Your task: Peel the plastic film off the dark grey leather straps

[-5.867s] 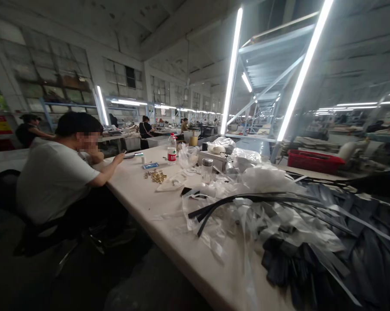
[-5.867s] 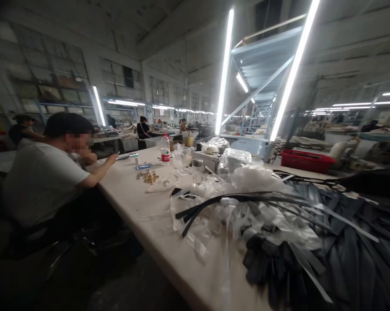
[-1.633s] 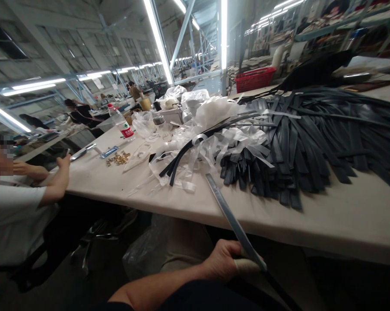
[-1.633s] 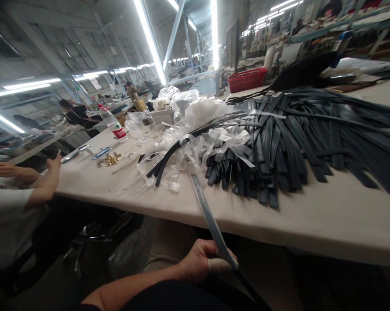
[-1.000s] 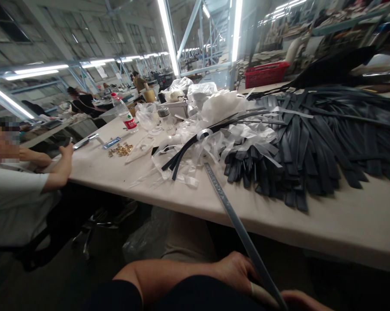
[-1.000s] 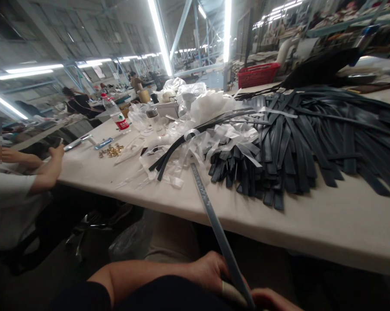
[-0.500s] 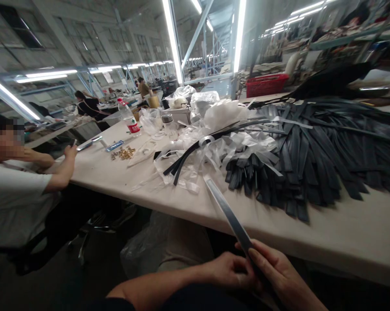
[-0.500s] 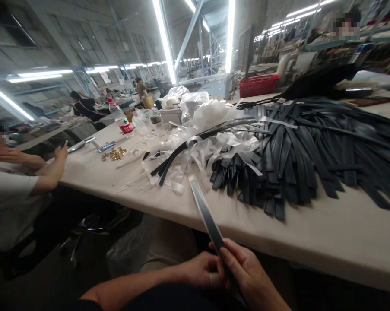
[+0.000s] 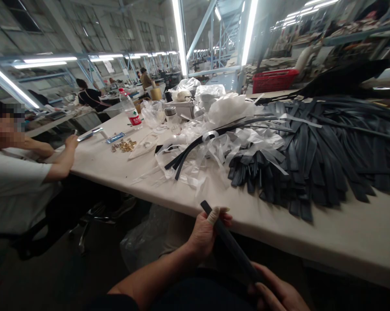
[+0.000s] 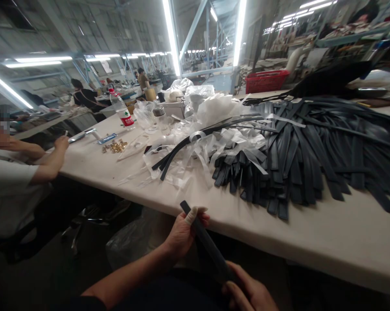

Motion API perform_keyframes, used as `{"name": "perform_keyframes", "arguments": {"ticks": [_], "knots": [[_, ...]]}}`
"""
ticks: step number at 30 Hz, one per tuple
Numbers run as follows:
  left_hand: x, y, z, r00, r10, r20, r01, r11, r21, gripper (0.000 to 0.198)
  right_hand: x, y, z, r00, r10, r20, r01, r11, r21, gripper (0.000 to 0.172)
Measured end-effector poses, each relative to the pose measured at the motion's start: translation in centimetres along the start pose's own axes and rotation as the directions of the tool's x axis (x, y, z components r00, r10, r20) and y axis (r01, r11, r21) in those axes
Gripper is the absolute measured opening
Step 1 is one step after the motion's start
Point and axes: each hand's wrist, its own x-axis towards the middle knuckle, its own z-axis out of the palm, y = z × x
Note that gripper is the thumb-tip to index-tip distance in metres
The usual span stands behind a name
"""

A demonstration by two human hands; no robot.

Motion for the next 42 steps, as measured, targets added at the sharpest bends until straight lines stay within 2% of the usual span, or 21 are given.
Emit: {"name": "perform_keyframes", "arguments": {"ticks": [4,6,10,12,15,19,21,25,30,32,36,40,42], "knots": [[-1.0,-0.6,0.9,0.994,-0.003,0.105,0.005,1.0,-0.026,0.047,2.6,-3.8,0.3,0.99,-0.106,-0.091,0.108,0.994,0.024,0.047],[-1.2,-0.6,1.1,0.994,0.012,0.105,-0.005,0.998,-0.066,0.045,3.6,-4.8,0.5,0.973,-0.159,-0.167,0.162,0.987,0.005,0.045],[-0.8,-0.1,0.9,0.998,0.063,0.032,-0.059,0.991,-0.117,0.033,4.1,-4.9,0.8,0.946,-0.195,-0.261,0.197,0.98,-0.018,0.041],[-0.6,-0.2,0.8,0.997,0.066,0.03,-0.062,0.992,-0.108,0.03,3.9,-4.7,0.9,0.935,-0.195,-0.298,0.196,0.98,-0.025,0.041],[-0.9,-1.4,0.8,0.995,-0.016,0.099,0.021,0.998,-0.057,0.029,3.9,-4.8,0.9,0.908,-0.215,-0.36,0.212,0.976,-0.047,0.04],[-1.4,-2.4,1.0,0.963,-0.149,0.225,0.131,0.987,0.096,0.039,4.1,-4.8,0.6,0.861,-0.273,-0.428,0.257,0.962,-0.095,0.037],[-1.3,-1.8,1.0,0.972,-0.125,0.197,0.103,0.988,0.115,0.039,4.0,-4.6,0.5,0.862,-0.27,-0.43,0.259,0.962,-0.083,0.036],[-0.5,-0.6,1.0,0.996,0.004,0.09,-0.005,1.0,0.013,0.036,3.8,-4.2,0.7,0.884,-0.231,-0.407,0.241,0.97,-0.028,0.036],[-1.0,-1.2,0.6,0.989,-0.077,0.125,0.06,0.989,0.139,0.034,4.0,-4.4,0.8,0.868,-0.259,-0.424,0.258,0.964,-0.061,0.037],[-0.9,-0.8,0.5,0.988,-0.073,0.137,0.051,0.985,0.163,0.037,4.0,-4.5,0.8,0.874,-0.246,-0.419,0.252,0.967,-0.042,0.038],[-0.1,0.3,0.7,0.995,0.073,0.067,-0.074,0.997,0.025,0.041,3.9,-4.5,0.9,0.888,-0.197,-0.417,0.224,0.975,0.017,0.039],[-0.5,-0.4,0.5,0.995,-0.046,0.083,0.038,0.995,0.092,0.038,3.9,-4.2,0.9,0.876,-0.228,-0.425,0.236,0.971,-0.036,0.038],[-0.9,-0.6,0.4,0.993,-0.064,0.096,0.052,0.99,0.131,0.037,3.9,-3.9,0.9,0.87,-0.235,-0.434,0.235,0.97,-0.054,0.036]]}}
